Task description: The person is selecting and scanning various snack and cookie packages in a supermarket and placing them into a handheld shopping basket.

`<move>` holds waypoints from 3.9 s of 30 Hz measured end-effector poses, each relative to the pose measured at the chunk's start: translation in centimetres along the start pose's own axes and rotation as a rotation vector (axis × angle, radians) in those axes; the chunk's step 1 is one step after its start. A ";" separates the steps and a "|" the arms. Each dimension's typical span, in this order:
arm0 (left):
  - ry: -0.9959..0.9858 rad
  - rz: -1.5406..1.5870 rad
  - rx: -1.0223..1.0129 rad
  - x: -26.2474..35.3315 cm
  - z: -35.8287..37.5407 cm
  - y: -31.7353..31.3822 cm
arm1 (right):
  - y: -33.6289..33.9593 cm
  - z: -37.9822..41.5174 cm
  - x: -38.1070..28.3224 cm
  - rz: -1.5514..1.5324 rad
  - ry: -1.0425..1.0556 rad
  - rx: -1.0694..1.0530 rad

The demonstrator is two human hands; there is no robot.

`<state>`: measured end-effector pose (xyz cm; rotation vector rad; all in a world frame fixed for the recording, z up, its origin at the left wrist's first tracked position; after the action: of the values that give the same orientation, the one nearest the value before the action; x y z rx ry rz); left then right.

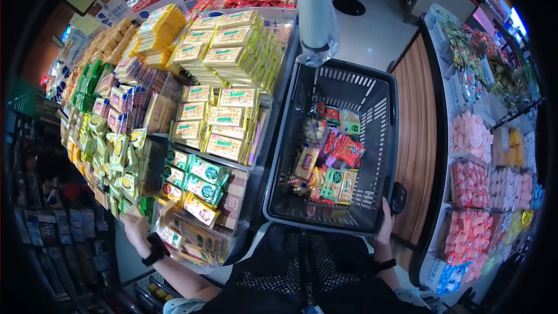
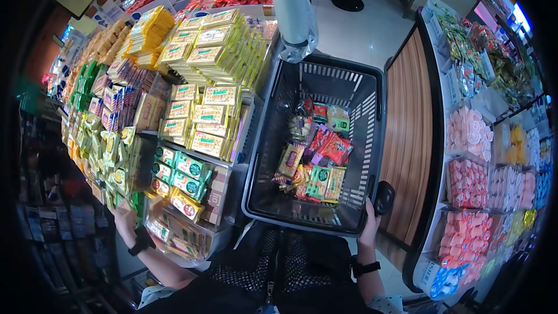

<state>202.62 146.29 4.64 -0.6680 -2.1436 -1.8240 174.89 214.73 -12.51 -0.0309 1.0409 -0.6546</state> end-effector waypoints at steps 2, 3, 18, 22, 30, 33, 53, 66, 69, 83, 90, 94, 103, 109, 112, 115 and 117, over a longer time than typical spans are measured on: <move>0.016 0.091 -0.171 -3.5 -3.2 -4.4 | 0.4 -0.5 0.4 0.027 -0.016 -0.004; -0.016 0.201 -0.120 -11.1 -7.2 -9.8 | 1.4 -0.6 0.4 0.043 0.005 0.028; 0.141 -0.093 -0.123 -1.4 6.9 -3.6 | 0.2 1.2 0.6 0.001 -0.053 -0.121; 0.158 -0.079 0.013 -4.2 6.9 -3.5 | 0.2 1.4 0.9 -0.032 -0.075 -0.150; 0.401 -0.324 -0.249 -3.9 6.7 -7.3 | 0.5 1.8 0.2 0.006 0.013 -0.125; 0.458 -0.296 -0.302 -5.5 6.0 -8.4 | -0.1 2.0 0.0 0.009 0.006 -0.157; 0.589 0.991 -0.442 -5.5 7.2 -11.3 | 1.2 -0.8 0.4 -0.022 0.031 0.005; 0.365 1.962 -0.125 -4.8 8.0 -6.9 | 1.7 -1.2 0.9 0.027 0.015 0.052; 0.287 2.073 -0.226 -1.9 8.8 -4.6 | 1.7 -1.3 1.0 -0.001 0.007 0.043; -1.160 0.072 -1.452 32.3 33.1 -11.6 | 1.9 -1.2 0.5 0.006 -0.009 0.077; -1.772 -0.559 -1.525 25.6 50.1 -28.0 | 3.1 -2.0 1.1 0.101 0.025 0.089; -1.750 -0.543 -1.251 23.1 50.6 -31.4 | 3.0 -1.8 0.6 0.067 0.067 0.100; -1.679 -0.499 -1.144 22.9 49.9 -28.8 | 3.2 -0.2 0.8 0.037 0.039 -0.019; -1.486 0.336 -0.988 29.3 39.0 -11.7 | 0.7 2.2 0.5 -0.036 -0.026 -0.147; -1.063 0.660 -1.028 27.9 31.1 -6.0 | 0.6 2.1 1.3 -0.042 -0.056 -0.285; -0.804 0.696 -0.696 22.3 22.8 -2.4 | 1.8 1.9 2.4 -0.078 -0.097 -0.303; -0.634 0.659 -0.367 16.3 16.8 -1.1 | 2.8 2.5 0.3 0.417 0.376 -0.354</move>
<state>189.73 165.58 8.23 -1.9778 -1.5374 -1.7486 178.38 216.16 -12.30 0.0028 1.4657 -0.0897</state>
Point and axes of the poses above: each hand's wrist, its own z-axis away from the middle knuckle, its own y-axis out of the back of the hand, x = y × z, the point moved 10 cm from there along -z, towards the middle knuckle, and after that the axes turned 6 degrees about x, right-handed, at the moved point
